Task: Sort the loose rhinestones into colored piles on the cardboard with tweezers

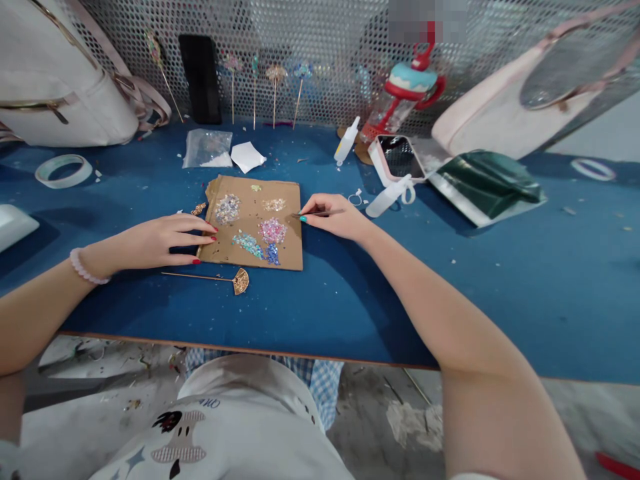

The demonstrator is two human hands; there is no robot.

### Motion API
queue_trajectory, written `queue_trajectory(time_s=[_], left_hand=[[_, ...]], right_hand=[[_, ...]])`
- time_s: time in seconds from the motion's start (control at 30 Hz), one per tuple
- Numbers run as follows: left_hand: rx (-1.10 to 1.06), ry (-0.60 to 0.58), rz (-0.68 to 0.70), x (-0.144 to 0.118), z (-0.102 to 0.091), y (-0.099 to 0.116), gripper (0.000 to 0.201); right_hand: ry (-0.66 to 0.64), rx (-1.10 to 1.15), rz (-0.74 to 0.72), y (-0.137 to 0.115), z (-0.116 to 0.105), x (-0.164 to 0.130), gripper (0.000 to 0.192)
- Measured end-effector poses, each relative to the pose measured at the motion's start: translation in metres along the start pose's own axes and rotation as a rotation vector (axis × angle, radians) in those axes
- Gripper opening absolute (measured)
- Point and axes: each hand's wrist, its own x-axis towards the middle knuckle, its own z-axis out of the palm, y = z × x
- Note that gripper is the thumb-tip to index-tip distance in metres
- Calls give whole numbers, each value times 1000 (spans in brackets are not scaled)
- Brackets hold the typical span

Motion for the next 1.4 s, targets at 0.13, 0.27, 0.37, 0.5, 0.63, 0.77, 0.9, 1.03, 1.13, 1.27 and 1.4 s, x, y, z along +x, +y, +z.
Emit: queue_trajectory(time_s=[0.13, 0.27, 0.37, 0.5, 0.63, 0.77, 0.9, 1.03, 1.13, 1.27, 1.4], left_hand=[[-12, -6, -16, 0, -1, 1, 35], [-5, -6, -2, 0, 0, 1, 37], [-1, 0, -7, -1, 0, 0, 39], [-6, -5, -16, -2, 1, -1, 37], [-27, -22, -48, -2, 0, -2, 33], [-42, -18, -49, -2, 0, -2, 33], [-32, -13, -42, -3, 1, -3, 33], [-28, -3, -35, -3, 2, -3, 33], [-40, -5, -38, -3, 2, -3, 33], [-35, -12, -42, -2, 1, -2, 32], [-27, -12, -42, -1, 0, 0, 33]], right_hand=[[0, -8, 0, -4, 1, 0, 27], [-8, -43, 33, -10, 1, 2, 21], [-26, -59, 62, -15, 0, 3, 16], [-58, -69, 69, -20, 0, 4, 14], [-76, -76, 66, -20, 0, 4, 14], [-78, -61, 60, -16, 1, 5, 15], [-81, -48, 74, -14, 1, 5, 15], [-49, -45, 70, -12, 3, 4, 14], [-25, -35, 57, -10, 4, 4, 13], [-20, -41, 58, -7, 5, 4, 16], [-9, -26, 62, -5, 5, 4, 20]])
